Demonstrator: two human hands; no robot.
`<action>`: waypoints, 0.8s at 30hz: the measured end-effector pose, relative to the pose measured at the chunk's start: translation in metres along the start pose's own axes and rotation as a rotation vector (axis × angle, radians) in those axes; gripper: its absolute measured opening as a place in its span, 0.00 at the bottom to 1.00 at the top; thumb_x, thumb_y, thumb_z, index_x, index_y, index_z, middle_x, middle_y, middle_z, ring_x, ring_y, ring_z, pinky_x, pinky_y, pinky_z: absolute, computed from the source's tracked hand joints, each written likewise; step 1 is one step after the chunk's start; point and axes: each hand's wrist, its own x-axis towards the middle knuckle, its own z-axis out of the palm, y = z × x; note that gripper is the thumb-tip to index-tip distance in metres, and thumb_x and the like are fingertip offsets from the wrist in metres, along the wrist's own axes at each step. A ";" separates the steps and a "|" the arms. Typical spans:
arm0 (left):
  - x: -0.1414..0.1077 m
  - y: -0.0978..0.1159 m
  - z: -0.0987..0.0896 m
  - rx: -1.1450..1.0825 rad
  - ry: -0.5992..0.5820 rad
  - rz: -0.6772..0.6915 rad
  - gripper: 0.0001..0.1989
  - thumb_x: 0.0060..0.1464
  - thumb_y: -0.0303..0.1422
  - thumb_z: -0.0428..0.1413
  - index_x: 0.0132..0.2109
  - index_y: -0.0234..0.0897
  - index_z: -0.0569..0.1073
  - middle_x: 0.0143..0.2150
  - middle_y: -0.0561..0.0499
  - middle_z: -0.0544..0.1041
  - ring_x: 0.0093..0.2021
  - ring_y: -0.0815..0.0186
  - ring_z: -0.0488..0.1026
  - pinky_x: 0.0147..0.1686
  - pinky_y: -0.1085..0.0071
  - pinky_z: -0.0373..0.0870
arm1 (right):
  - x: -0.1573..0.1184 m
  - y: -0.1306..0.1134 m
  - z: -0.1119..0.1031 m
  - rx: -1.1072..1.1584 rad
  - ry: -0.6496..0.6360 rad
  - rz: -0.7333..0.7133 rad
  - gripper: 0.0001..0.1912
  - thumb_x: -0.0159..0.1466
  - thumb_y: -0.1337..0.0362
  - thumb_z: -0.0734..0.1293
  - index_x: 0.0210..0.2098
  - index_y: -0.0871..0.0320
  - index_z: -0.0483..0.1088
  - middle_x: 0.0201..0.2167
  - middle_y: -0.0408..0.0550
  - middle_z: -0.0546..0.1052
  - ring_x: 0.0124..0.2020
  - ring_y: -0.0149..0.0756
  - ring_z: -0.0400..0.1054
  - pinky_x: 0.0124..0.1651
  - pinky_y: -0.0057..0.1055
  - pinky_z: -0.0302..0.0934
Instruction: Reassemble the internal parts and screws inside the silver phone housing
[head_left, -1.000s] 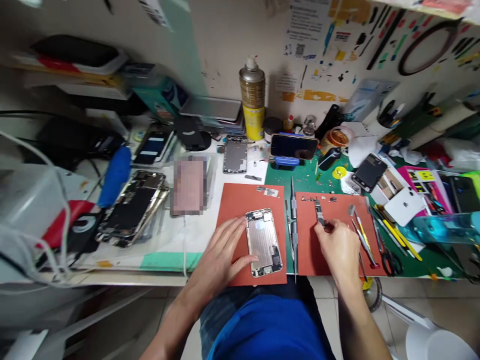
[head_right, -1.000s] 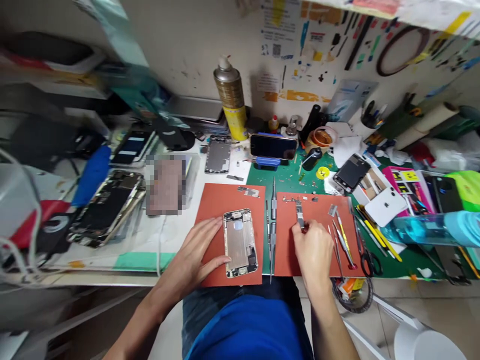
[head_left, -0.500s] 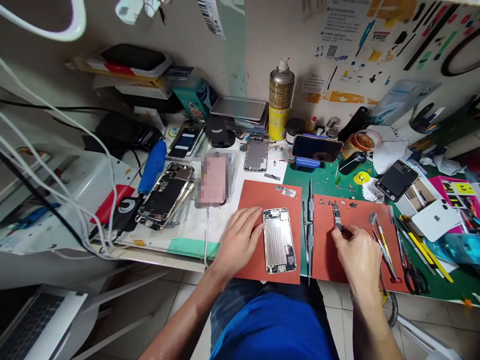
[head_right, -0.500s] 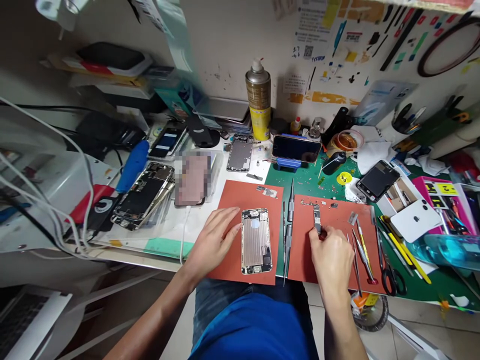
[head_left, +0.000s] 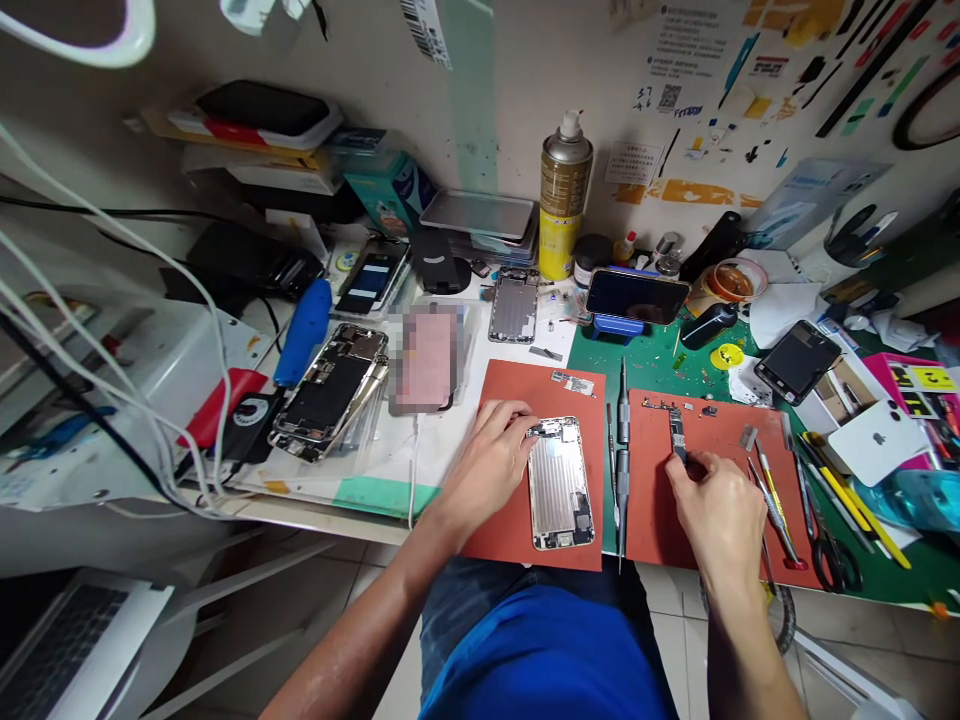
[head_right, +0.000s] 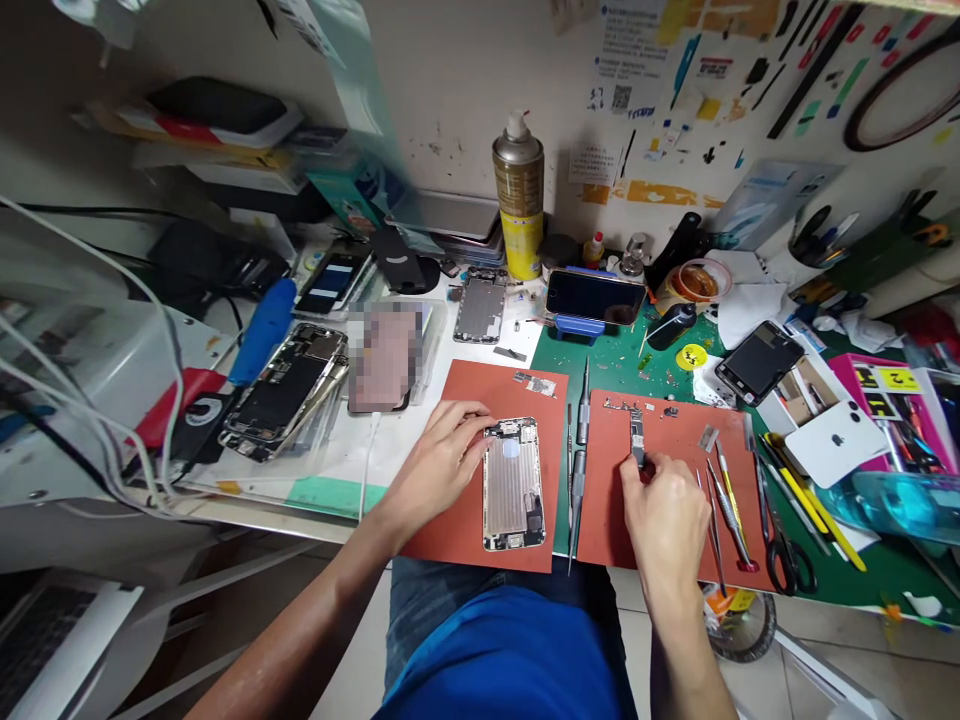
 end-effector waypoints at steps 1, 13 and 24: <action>0.002 0.001 -0.001 0.004 -0.013 -0.004 0.11 0.71 0.29 0.53 0.56 0.39 0.76 0.56 0.43 0.75 0.59 0.53 0.69 0.61 0.51 0.72 | 0.000 0.000 0.000 0.003 0.005 -0.003 0.22 0.70 0.54 0.62 0.46 0.63 0.82 0.38 0.64 0.84 0.36 0.57 0.78 0.40 0.41 0.61; 0.015 0.004 -0.004 -0.006 -0.076 -0.081 0.06 0.68 0.25 0.54 0.48 0.38 0.73 0.51 0.45 0.74 0.54 0.54 0.69 0.57 0.52 0.71 | -0.002 0.002 0.001 0.005 0.021 -0.029 0.22 0.72 0.53 0.61 0.47 0.63 0.81 0.39 0.63 0.84 0.34 0.53 0.76 0.39 0.40 0.60; 0.017 0.004 -0.001 -0.065 -0.047 -0.159 0.04 0.65 0.25 0.56 0.43 0.39 0.74 0.48 0.45 0.75 0.52 0.52 0.69 0.56 0.50 0.70 | -0.003 0.000 0.000 0.013 0.026 -0.034 0.21 0.72 0.54 0.62 0.46 0.63 0.81 0.38 0.61 0.83 0.34 0.52 0.76 0.37 0.39 0.60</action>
